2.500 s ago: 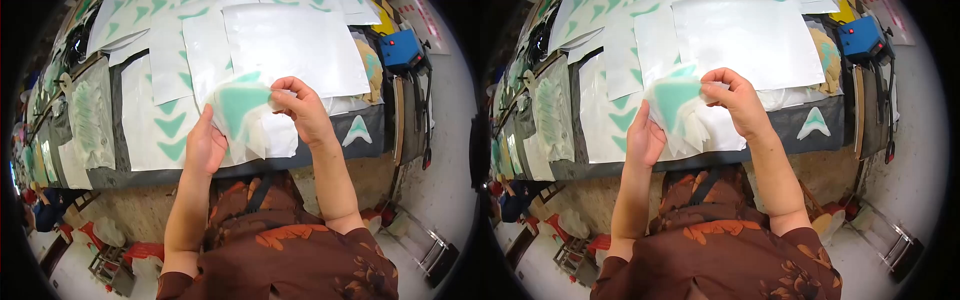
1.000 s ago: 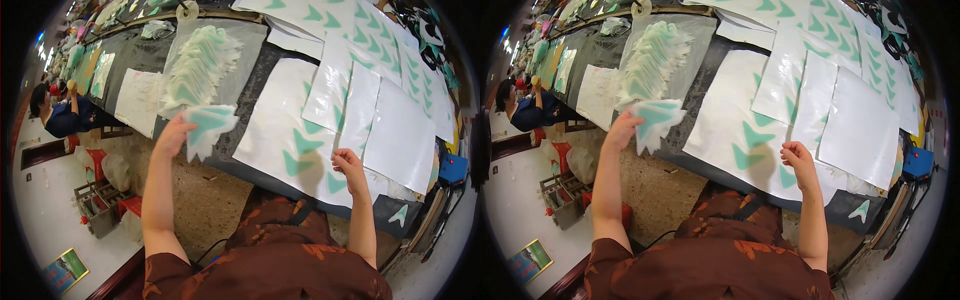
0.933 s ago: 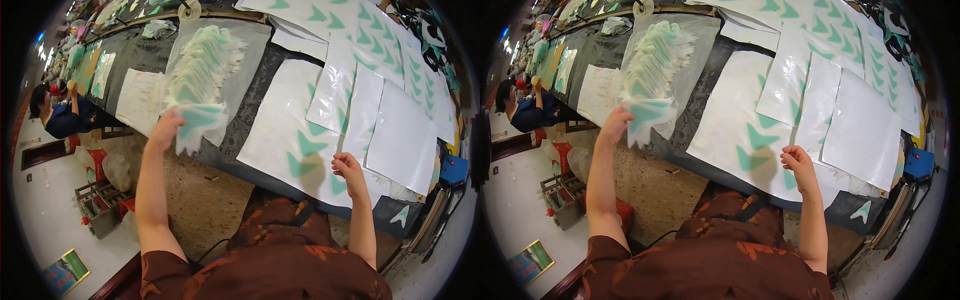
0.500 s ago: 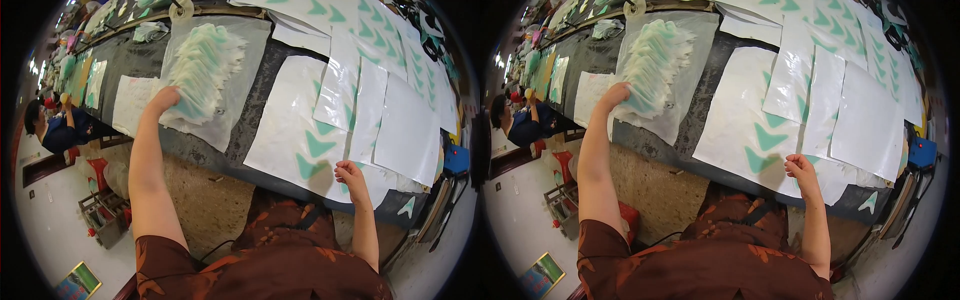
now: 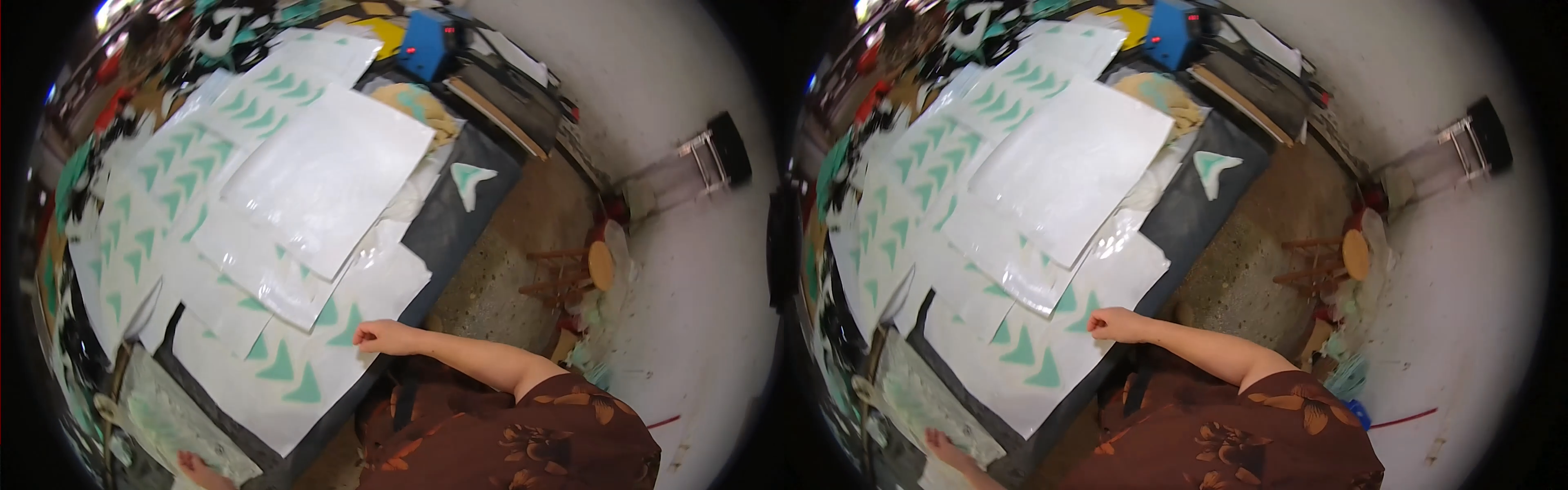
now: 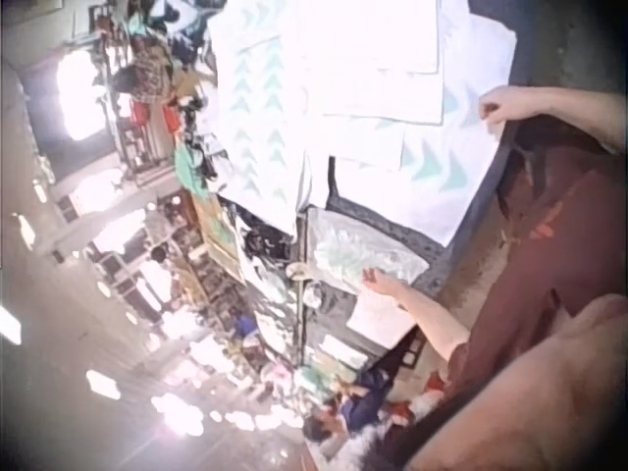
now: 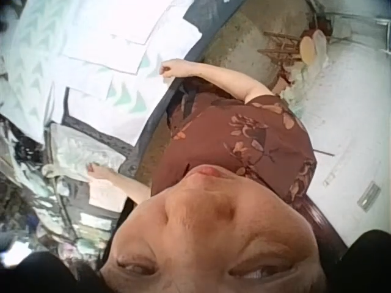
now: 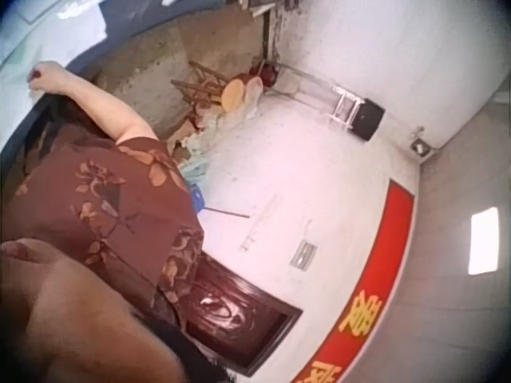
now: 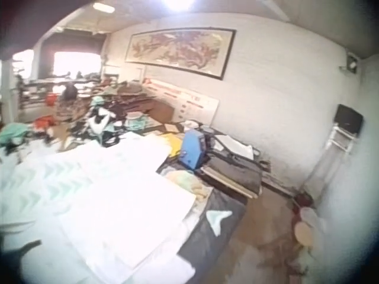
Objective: Applying heat-press decals to shoe components in a manufacturing facility.
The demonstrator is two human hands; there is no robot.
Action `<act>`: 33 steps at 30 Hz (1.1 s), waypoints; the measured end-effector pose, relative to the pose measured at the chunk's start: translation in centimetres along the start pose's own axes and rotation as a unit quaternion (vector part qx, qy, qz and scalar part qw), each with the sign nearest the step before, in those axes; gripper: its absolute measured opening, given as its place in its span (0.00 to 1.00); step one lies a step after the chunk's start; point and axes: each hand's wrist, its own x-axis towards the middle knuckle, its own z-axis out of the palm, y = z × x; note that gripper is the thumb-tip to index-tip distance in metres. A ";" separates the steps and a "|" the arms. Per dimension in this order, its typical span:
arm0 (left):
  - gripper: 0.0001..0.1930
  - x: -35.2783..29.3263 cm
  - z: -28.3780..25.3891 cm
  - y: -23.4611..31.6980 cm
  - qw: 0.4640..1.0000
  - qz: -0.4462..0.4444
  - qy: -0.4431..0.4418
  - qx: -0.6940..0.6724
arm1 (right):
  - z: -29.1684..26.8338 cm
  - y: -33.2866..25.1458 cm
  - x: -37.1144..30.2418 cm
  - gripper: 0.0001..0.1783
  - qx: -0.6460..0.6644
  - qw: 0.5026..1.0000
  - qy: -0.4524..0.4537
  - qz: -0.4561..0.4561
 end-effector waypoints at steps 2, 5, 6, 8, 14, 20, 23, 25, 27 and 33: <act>0.21 -6.9 10.1 4.1 0.996 -0.012 -0.093 -0.006 | -3.4 4.1 -4.0 0.13 0.029 0.999 0.044 0.001; 0.18 -18.9 22.4 10.7 0.965 -0.053 -0.250 -0.062 | -9.1 9.4 -11.1 0.13 0.057 0.993 0.099 0.021; 0.15 -22.4 25.4 12.4 0.941 -0.046 -0.334 -0.024 | -11.2 10.6 -13.7 0.13 0.085 0.987 0.129 0.041; 0.12 -30.9 31.8 15.8 0.877 -0.096 -0.468 -0.048 | -15.2 16.5 -18.5 0.11 0.189 0.957 0.218 0.035; 0.11 -52.6 48.8 23.7 0.703 -0.145 -0.696 -0.005 | -34.6 23.0 -32.9 0.08 0.074 0.879 0.467 0.062; 0.19 -66.1 63.4 36.2 0.590 0.406 -0.697 0.033 | -56.4 19.0 -37.1 0.12 -0.191 0.782 0.593 -0.001; 0.25 -70.2 70.9 41.5 0.578 0.562 -0.591 0.016 | -64.7 17.5 -35.7 0.18 -0.388 0.706 0.588 -0.074; 0.31 -72.5 75.2 44.8 0.584 0.610 -0.536 0.004 | -68.8 16.4 -33.9 0.25 -0.517 0.660 0.538 -0.085; 0.36 -75.2 79.6 47.6 0.592 0.631 -0.500 0.025 | -72.1 15.9 -32.3 0.27 -0.548 0.665 0.494 -0.114; 0.41 -81.1 90.4 50.4 0.631 0.663 -0.389 0.097 | -79.2 17.2 -28.8 0.22 -0.612 0.695 0.312 -0.213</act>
